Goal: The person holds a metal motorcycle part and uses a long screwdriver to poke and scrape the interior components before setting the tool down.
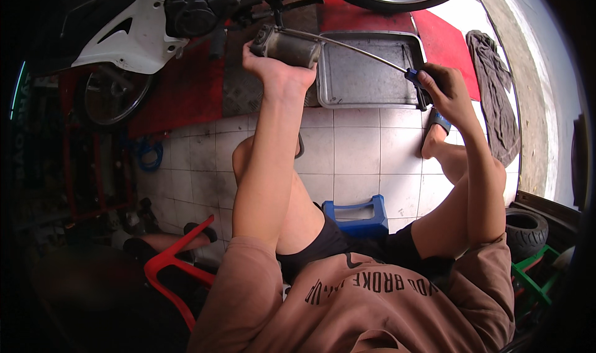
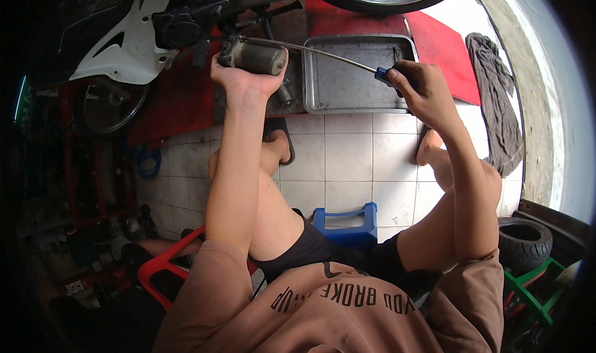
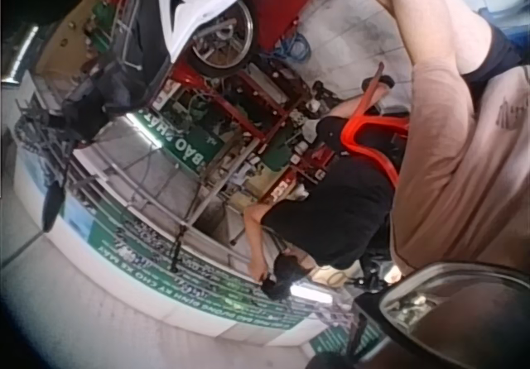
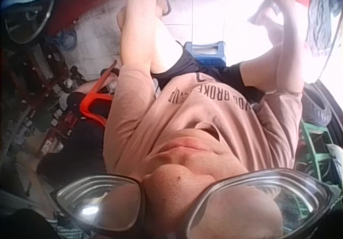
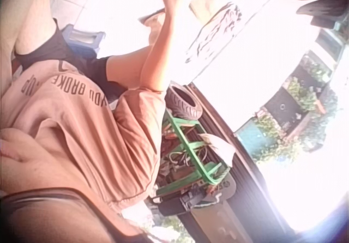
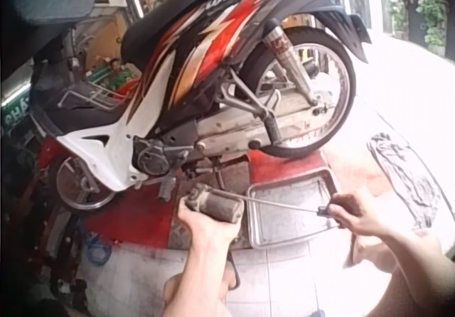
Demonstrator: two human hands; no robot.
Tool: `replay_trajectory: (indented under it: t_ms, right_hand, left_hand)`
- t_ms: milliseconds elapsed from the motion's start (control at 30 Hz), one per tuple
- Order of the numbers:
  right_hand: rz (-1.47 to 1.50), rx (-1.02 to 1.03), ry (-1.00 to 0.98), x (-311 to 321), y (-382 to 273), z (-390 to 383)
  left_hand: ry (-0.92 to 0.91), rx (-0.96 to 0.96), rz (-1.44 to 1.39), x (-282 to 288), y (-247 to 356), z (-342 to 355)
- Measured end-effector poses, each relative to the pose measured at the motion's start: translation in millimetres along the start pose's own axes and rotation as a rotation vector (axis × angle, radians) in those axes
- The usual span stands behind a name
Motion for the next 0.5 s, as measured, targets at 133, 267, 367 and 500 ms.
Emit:
replay_trajectory:
  t_ms: [133, 267, 367, 500]
  right_hand:
    - [0.198, 0.234, 0.257, -9.6, -8.4, -2.0]
    - [0.034, 0.165, 0.153, -1.6, -6.4, -1.7]
    - [-0.029, 0.01, 0.045, 2.0, 5.4, 1.9]
    - [0.193, 0.189, 0.193, -7.6, -11.1, -3.1]
  left_hand:
    - [-0.012, -0.003, 0.006, 1.3, 0.0, 2.2]
    - [-0.009, -0.016, 0.019, 2.0, 2.9, 0.6]
    - [-0.007, -0.006, 0.001, 0.4, -0.4, 1.3]
    - [-0.007, -0.013, 0.016, 2.7, 0.7, 1.6]
Point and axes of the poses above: each hand's wrist, its own z-axis towards the middle knuckle, its own x-axis out of the back of the hand, y = z × x, the point moved 4 cm from there along z, towards the middle knuckle, and after that the axes turned 8 degrees about -x, right-handed, at the moved point
